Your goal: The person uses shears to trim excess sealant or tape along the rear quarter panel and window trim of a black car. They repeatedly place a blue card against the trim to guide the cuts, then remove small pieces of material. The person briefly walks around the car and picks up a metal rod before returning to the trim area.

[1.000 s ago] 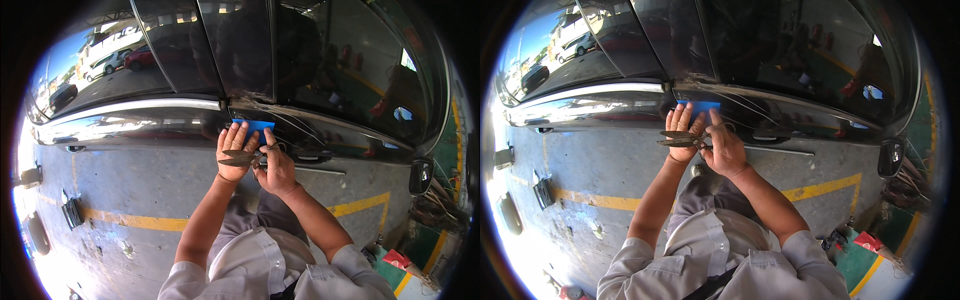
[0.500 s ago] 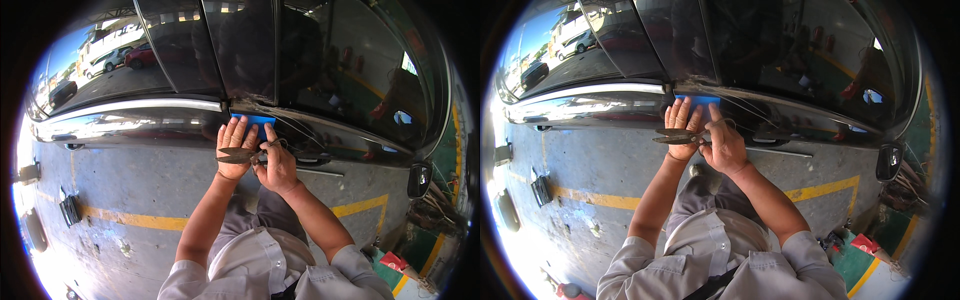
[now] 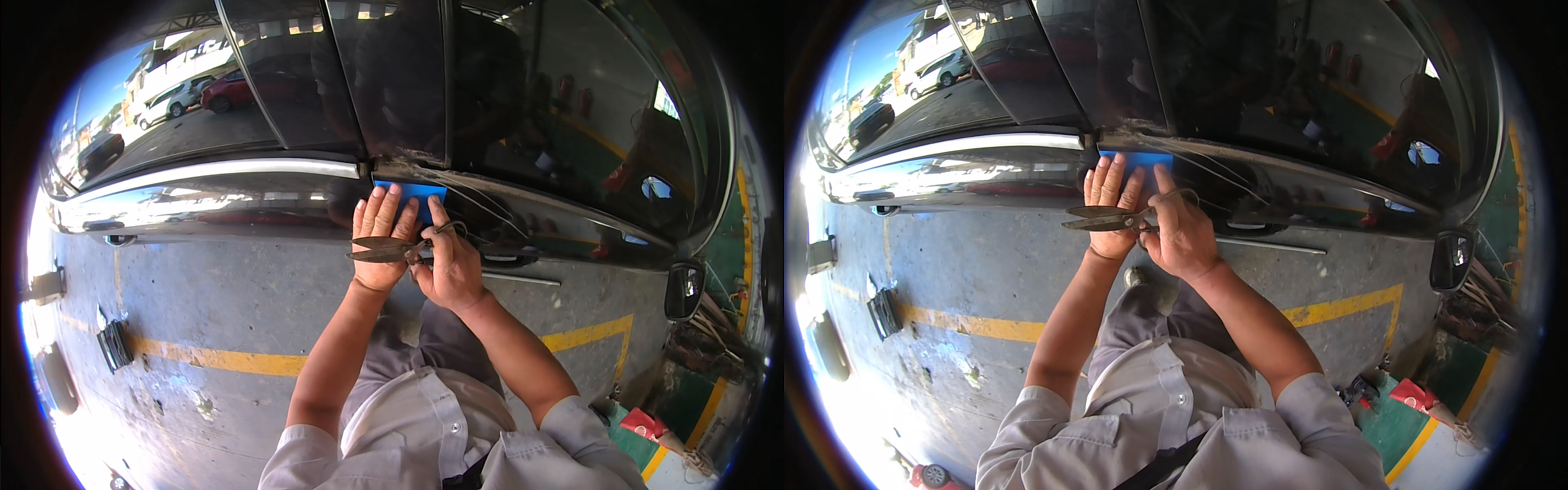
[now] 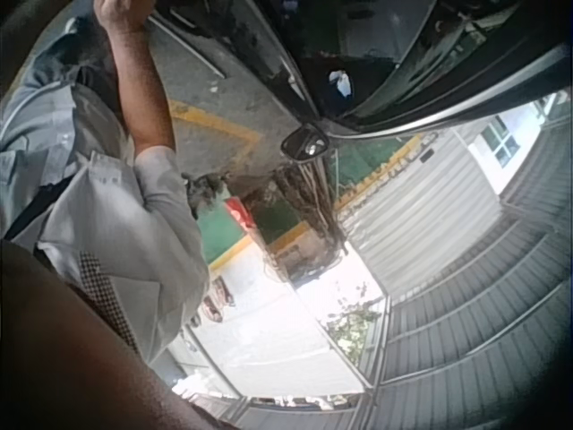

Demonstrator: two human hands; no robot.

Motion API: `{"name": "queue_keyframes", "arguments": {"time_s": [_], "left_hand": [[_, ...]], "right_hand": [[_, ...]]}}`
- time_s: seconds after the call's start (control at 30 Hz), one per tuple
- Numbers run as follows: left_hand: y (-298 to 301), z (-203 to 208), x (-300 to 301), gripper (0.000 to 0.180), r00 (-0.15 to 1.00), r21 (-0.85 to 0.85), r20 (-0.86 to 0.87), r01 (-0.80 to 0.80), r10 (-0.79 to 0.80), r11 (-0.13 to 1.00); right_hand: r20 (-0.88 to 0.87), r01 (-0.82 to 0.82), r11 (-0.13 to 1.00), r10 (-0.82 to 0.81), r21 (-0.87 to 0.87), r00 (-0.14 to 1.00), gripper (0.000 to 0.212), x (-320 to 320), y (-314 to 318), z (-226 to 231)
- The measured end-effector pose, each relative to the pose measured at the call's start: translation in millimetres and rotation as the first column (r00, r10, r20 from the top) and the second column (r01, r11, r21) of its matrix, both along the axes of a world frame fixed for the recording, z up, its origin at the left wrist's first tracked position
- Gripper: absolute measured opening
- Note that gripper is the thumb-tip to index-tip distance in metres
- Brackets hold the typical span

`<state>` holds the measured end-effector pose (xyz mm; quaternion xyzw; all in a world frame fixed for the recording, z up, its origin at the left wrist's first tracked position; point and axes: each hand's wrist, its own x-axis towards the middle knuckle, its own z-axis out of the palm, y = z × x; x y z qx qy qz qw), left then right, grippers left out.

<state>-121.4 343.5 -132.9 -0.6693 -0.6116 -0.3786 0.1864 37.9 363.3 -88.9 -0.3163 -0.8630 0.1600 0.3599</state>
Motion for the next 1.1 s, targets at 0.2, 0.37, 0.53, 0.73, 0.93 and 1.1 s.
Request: {"name": "queue_keyframes", "arguments": {"time_s": [0.2,0.37,0.53,0.73,0.93,1.1], "left_hand": [[-3,11,5,0.039,0.998,-0.019,-0.048,-0.037,0.036,0.999],[-2,22,6,0.042,0.998,-0.054,-0.068,-0.013,0.009,0.998],[-7,23,7,0.047,0.998,-0.136,-0.069,-0.003,-0.006,0.991],[-19,10,18,0.05,0.999,-0.241,-0.025,-0.045,0.04,0.969],[-33,3,31,0.049,0.986,-0.189,0.159,-0.015,0.046,0.982],[-36,-4,40,0.048,0.974,-0.251,0.214,-0.013,0.069,0.968]], "right_hand": [[-0.01,0.044,0.997,-0.044,-0.063,0.999,0.049,0,-1,6],[0.008,0.036,0.993,-0.035,-0.109,0.999,0.044,2,-2,13],[0.06,0.072,0.991,-0.066,-0.116,0.996,0.046,1,-6,11],[0.147,0.076,0.987,-0.055,-0.144,0.988,0.057,3,-3,11],[0.237,0.094,0.981,-0.051,-0.171,0.97,0.061,6,-3,15],[0.156,0.085,0.956,-0.042,-0.281,0.987,0.074,8,-4,14]]}}
